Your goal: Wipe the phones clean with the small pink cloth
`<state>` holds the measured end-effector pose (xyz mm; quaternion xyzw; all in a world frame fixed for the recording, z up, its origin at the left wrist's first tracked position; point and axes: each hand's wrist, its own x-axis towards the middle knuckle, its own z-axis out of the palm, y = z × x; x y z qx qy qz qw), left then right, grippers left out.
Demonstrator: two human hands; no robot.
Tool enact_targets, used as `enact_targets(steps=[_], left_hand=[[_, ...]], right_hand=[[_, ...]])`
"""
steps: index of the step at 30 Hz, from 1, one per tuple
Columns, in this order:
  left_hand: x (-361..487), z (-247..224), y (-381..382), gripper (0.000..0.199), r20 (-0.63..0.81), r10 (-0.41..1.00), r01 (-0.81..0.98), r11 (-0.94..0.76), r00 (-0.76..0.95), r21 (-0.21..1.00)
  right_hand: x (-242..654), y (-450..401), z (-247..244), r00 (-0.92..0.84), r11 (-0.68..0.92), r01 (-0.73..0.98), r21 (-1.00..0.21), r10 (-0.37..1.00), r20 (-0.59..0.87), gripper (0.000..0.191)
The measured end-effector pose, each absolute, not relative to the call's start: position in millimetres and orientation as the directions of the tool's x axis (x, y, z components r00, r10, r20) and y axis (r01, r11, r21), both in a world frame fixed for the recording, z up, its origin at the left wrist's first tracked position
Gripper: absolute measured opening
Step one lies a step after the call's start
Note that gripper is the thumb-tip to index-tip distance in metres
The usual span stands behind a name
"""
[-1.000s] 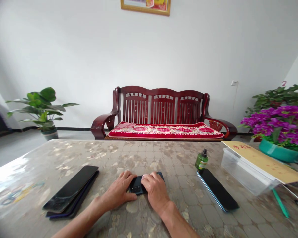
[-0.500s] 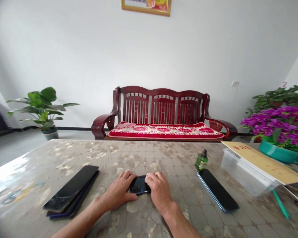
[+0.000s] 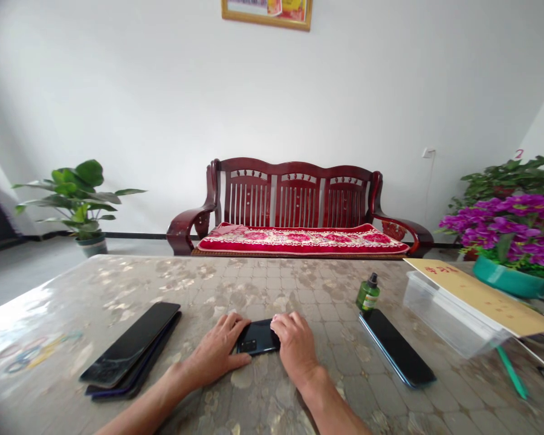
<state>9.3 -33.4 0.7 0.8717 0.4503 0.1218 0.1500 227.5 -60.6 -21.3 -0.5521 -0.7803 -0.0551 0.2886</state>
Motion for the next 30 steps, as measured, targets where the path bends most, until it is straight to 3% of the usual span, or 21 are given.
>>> enact_targets(steps=[5,13,22,30], left_hand=[[9.7,-0.2,-33.1,0.054,0.087,0.822,0.749,-0.552,0.563,0.366],[9.1,-2.8,-32.5,0.055,0.093,0.821,0.745,-0.554,0.563,0.371],[9.8,-2.6,-31.9,0.053,0.081,0.823,0.746,-0.547,0.562,0.380],[8.0,-3.9,-31.0,0.054,0.097,0.820,0.739,-0.554,0.565,0.383]], right_hand=[[219.5,-65.5,-20.4,-0.307,0.459,0.861,-0.218,0.812,0.497,0.029],[239.8,-55.0,-19.5,-0.160,0.282,0.940,-0.189,0.859,0.486,0.030],[213.3,-64.2,-21.4,-0.307,0.436,0.880,-0.190,0.825,0.474,0.026],[238.4,-56.9,-17.2,-0.172,0.268,0.951,-0.153,0.871,0.461,0.025]])
